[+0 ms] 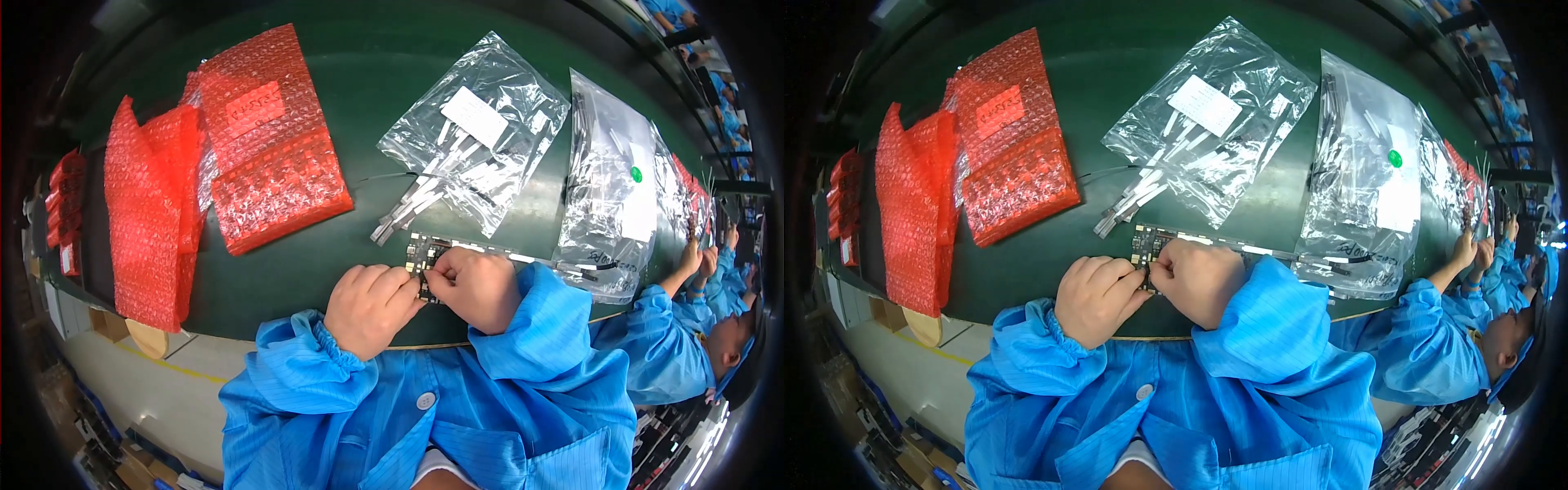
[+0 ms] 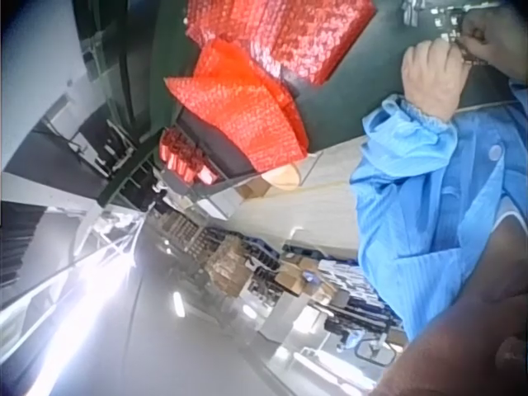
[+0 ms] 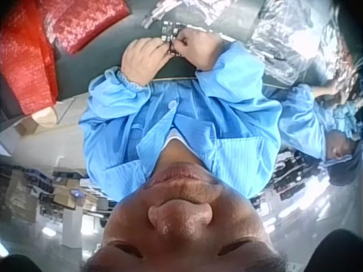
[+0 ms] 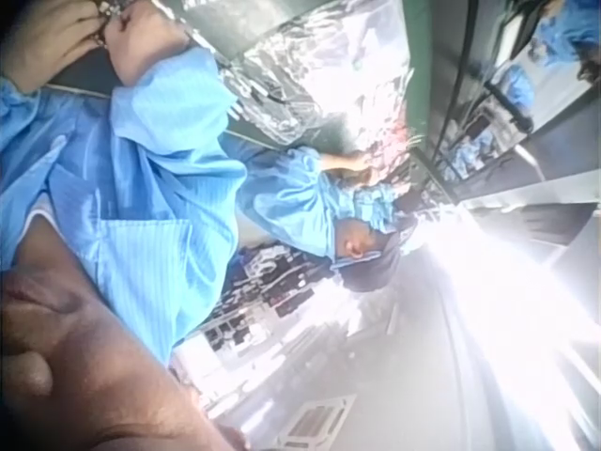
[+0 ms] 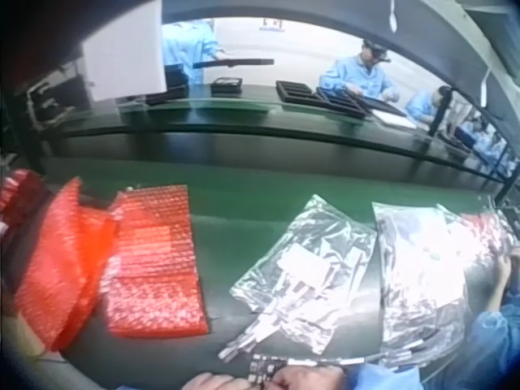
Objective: The person connects ribbon cables to small circuit boards by hand at an assembly line workbench.
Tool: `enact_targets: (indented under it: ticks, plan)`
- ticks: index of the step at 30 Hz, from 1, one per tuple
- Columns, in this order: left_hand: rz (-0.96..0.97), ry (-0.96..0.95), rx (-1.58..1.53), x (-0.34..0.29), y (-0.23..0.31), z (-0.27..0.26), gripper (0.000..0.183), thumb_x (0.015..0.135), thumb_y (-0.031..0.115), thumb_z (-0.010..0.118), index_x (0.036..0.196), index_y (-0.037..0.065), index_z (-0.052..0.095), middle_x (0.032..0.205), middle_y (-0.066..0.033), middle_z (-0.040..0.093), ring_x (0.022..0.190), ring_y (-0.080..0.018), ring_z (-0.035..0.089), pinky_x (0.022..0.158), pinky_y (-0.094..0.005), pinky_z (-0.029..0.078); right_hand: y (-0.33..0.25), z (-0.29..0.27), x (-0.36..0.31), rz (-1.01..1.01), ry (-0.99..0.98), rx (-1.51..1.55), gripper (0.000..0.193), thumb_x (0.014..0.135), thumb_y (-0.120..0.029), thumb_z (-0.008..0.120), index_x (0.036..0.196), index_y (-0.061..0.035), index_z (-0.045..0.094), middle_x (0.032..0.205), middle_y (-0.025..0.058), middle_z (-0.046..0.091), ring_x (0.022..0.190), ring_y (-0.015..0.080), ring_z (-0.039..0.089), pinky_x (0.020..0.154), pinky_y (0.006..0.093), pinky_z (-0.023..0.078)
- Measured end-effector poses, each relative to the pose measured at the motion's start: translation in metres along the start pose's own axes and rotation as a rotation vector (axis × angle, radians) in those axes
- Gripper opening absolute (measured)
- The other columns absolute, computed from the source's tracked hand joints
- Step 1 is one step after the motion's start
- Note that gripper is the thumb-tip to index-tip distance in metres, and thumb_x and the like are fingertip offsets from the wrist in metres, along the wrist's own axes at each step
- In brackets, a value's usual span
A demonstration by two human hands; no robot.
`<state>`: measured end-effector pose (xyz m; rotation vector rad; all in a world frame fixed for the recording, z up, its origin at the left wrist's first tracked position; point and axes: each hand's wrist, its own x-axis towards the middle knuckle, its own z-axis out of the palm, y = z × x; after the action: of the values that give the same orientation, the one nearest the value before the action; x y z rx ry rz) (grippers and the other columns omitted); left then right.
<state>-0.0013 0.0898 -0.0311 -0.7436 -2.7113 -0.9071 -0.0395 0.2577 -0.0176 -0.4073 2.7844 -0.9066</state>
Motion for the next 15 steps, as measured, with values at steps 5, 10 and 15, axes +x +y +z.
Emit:
enact_targets:
  ticks: [5,10,15]
  plan:
    - [-0.006,-0.018,0.008,0.0011,0.0007,-0.001,0.029,0.062,0.014,0.072,0.088,0.007,0.062,0.086,-0.0053,0.055,0.078,-0.0228,0.054,0.067,-0.0357,0.043,-0.0019,-0.0005,-0.0004,-0.019,0.028,-0.038,0.011,0.068,-0.014,0.07,0.066,-0.0057,0.064,0.057,0.0074,0.062,0.051,0.0205,0.061,0.048,0.0301,0.048]
    - [0.012,-0.021,0.026,0.0012,0.0,-0.0001,0.029,0.063,0.015,0.072,0.089,0.007,0.062,0.086,-0.0051,0.055,0.078,-0.0224,0.054,0.066,-0.0354,0.043,-0.0013,0.0008,-0.0008,-0.019,0.033,-0.05,0.011,0.067,-0.015,0.07,0.065,-0.0063,0.064,0.057,0.0074,0.062,0.051,0.0208,0.061,0.048,0.0307,0.048]
    - [0.013,-0.026,0.034,0.0008,-0.0001,0.0004,0.03,0.063,0.016,0.072,0.089,0.007,0.062,0.086,-0.0051,0.055,0.077,-0.0226,0.053,0.066,-0.0355,0.042,0.0001,0.0012,-0.0006,-0.052,0.048,-0.044,0.01,0.068,-0.015,0.069,0.066,-0.0062,0.065,0.057,0.008,0.061,0.05,0.021,0.061,0.048,0.0309,0.048]
